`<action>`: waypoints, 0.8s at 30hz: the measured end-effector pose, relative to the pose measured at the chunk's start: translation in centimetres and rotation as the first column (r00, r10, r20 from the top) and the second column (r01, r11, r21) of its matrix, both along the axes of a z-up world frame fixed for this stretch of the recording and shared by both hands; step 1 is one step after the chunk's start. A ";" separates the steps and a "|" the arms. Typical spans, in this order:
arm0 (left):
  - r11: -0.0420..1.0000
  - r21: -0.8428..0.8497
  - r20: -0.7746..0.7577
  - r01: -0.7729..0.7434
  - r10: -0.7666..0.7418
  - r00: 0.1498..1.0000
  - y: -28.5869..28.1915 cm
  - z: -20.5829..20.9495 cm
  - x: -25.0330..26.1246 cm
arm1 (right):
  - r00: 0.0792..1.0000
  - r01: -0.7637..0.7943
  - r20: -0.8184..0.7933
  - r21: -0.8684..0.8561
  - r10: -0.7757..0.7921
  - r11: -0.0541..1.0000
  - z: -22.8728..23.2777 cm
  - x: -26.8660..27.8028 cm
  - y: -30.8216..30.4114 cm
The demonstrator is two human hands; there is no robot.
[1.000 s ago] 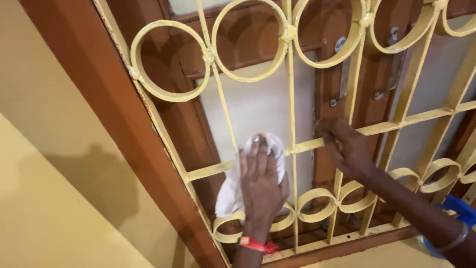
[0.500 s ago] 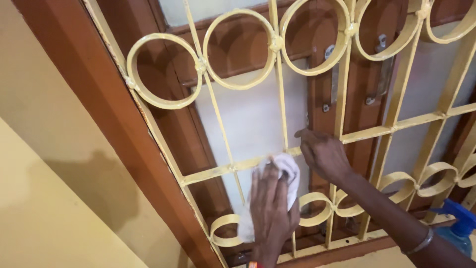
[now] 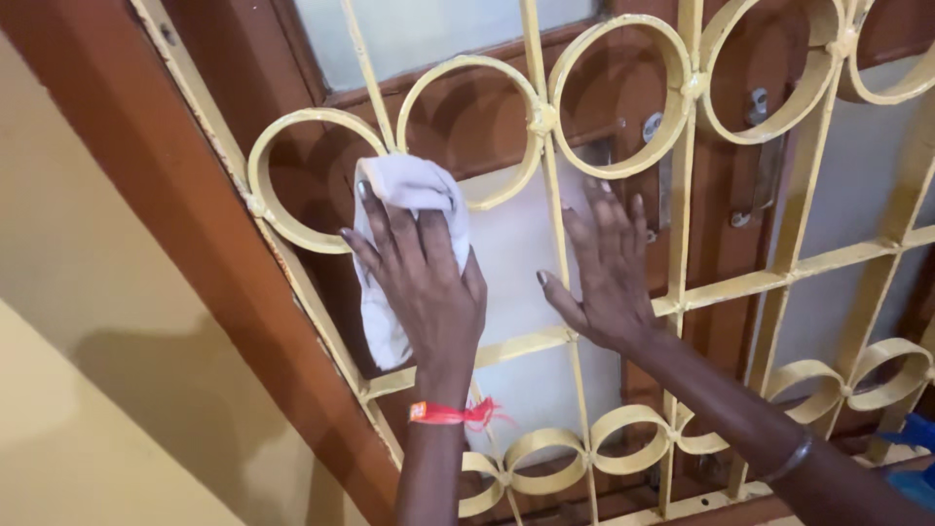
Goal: The person wipes a yellow metal security grille with a white cloth. They systematically clean the circular and linear bars of the grille, moving from the upper sections downwards.
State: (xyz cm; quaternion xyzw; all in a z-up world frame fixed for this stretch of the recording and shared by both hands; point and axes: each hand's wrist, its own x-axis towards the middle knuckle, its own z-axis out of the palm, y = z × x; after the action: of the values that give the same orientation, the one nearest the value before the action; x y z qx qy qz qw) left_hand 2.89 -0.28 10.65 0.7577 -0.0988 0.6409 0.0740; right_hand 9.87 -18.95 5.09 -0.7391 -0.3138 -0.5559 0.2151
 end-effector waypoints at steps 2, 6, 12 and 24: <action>1.000 0.004 -0.004 -0.005 0.005 1.000 -0.1 -0.3 1.1 | 1.000 0.004 -0.005 -0.004 -0.004 1.000 -0.1 0.7 0.1; 0.999 -0.014 0.011 0.039 -0.038 0.999 -0.5 -2.3 2.4 | 1.000 -0.010 -0.011 -0.004 0.010 1.000 -0.7 0.9 -0.2; 0.995 -0.078 -0.077 0.057 -0.063 0.995 -0.7 -5.0 2.3 | 0.999 -0.042 0.002 0.006 0.042 0.999 -0.6 0.8 -0.2; 0.895 -0.379 -0.255 0.236 -0.346 0.903 -1.6 -10.8 -5.3 | 0.976 -0.207 -0.039 0.139 0.215 0.968 -0.8 -0.8 -0.5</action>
State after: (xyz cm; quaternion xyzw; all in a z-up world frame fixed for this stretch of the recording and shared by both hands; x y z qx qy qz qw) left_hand -2.43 -1.85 -0.12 0.8021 -0.0875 0.5000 0.3146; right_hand 9.03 -19.42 4.32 -0.7001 -0.3465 -0.5295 0.3307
